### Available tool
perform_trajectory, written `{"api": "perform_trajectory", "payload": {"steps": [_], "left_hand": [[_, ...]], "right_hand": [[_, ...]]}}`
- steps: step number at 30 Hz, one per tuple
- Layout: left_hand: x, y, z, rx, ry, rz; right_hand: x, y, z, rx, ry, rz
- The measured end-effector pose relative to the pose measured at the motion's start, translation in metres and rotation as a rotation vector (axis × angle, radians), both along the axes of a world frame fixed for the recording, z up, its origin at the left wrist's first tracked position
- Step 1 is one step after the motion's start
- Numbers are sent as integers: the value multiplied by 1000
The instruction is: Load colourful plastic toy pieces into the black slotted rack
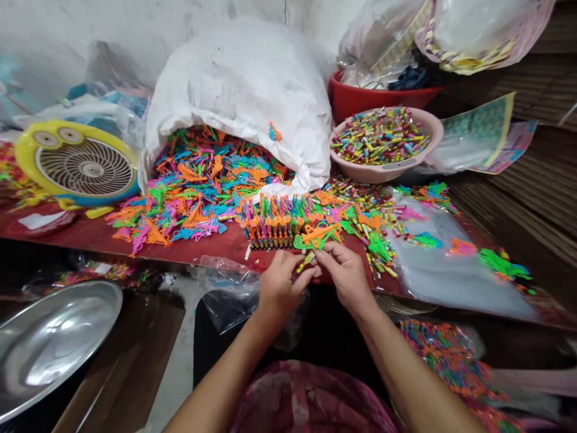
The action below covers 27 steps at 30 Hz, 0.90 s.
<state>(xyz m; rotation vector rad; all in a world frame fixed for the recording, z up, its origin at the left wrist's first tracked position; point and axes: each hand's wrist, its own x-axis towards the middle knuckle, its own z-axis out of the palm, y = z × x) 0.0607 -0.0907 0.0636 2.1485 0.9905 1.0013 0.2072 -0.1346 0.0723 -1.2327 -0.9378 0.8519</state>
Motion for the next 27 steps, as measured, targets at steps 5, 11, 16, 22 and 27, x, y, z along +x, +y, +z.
{"api": "perform_trajectory", "payload": {"steps": [5,11,16,22,27], "left_hand": [[3,1,-2,-105,-120,-113],[0,-1,-4,-104,-166,-149],[1,-5,-3,-96,-181,-204],[2,-7,-4,-71,-206,-291],[1,-9,-8,-62,-186,-376]], "right_hand": [[0,-6,8,-19,-21,61],[9,-11,17,51,-73,-1],[9,-12,28,77,-57,-28],[8,-14,37,70,-133,-23],[9,-17,36,66,-147,-12]]}}
